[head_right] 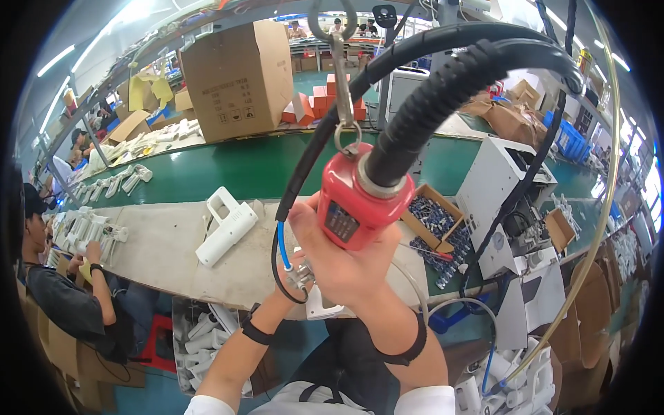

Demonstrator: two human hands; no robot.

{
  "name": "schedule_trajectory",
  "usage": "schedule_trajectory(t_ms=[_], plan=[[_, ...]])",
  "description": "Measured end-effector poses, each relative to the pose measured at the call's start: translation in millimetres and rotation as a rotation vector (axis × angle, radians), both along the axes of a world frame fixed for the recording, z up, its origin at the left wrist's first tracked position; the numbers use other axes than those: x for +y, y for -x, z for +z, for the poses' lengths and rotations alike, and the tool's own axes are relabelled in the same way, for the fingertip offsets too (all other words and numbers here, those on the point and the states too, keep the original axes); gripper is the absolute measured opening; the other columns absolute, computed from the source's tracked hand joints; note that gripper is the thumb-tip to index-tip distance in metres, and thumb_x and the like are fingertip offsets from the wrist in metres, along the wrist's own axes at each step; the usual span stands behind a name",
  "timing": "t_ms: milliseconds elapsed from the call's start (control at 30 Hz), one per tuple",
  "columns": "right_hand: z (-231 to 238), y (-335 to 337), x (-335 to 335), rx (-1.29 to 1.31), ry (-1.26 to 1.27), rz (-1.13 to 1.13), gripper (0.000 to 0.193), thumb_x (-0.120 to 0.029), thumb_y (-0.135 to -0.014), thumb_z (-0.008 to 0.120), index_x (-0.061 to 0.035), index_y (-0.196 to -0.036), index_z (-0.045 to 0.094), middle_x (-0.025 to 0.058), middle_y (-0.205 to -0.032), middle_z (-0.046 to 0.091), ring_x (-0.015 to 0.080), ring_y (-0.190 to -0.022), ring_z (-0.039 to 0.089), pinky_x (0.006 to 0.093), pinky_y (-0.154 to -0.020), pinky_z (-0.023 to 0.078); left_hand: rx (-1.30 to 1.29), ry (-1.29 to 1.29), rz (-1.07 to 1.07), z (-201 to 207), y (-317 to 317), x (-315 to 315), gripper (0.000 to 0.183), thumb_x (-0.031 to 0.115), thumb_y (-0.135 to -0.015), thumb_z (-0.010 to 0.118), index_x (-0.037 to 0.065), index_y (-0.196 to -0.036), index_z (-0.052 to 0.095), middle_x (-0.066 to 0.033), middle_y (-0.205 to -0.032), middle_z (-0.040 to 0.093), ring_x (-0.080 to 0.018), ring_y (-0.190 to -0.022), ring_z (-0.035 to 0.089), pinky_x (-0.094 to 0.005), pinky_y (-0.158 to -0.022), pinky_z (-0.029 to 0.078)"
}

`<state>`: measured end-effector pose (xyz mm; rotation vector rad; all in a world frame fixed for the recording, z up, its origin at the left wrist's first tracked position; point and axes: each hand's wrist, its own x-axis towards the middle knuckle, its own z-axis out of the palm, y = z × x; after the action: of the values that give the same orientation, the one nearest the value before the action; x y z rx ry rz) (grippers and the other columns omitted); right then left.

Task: Assembling electronic components using a power screwdriver on a manufacturing line.

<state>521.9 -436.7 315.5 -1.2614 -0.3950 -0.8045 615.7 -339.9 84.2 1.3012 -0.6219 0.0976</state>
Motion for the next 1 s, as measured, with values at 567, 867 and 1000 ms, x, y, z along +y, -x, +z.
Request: schedule_trajectory(t_ms=[567,867,1000], plan=[[-104.6,-78.5,-17.9,0.228,0.037,-0.226,0.013,-0.010,-0.085,0.068,-0.0026,-0.080,0.059,-0.0012,-0.058,0.055,0.0058,-0.047,0.051,0.0212,-0.044,0.038,0.108,-0.946,0.237,-6.4,-6.3,54.4,0.101,0.042,-0.056,0.086,0.003,-0.137,0.040,-0.0236,-0.133,0.043,-0.0382,-0.125,0.041,-0.0445,-0.105,0.034],[-65.5,-68.7,-10.1,0.153,0.033,-0.245,0.011,-0.009,-0.087,0.066,-0.0014,-0.083,0.058,0.0002,-0.058,0.054,0.0065,-0.047,0.051,0.0212,-0.042,0.037,0.083,-0.890,0.176,-13.5,-4.5,43.5,0.107,0.059,-0.058,0.078,0.003,-0.140,0.038,-0.0262,-0.135,0.041,-0.0371,-0.134,0.028,-0.0535,-0.111,0.007],[-37.2,-76.3,1.7,0.091,-0.035,-0.160,0.010,-0.007,-0.087,0.066,0.0005,-0.086,0.059,0.0009,-0.057,0.054,0.0067,-0.044,0.049,0.0205,-0.041,0.037,0.080,-1.003,0.107,-20.0,-6.6,33.5,0.109,0.067,-0.060,0.073,0.003,-0.140,0.037,-0.0266,-0.143,0.034,-0.0351,-0.142,0.014,-0.0585,-0.110,-0.005]])
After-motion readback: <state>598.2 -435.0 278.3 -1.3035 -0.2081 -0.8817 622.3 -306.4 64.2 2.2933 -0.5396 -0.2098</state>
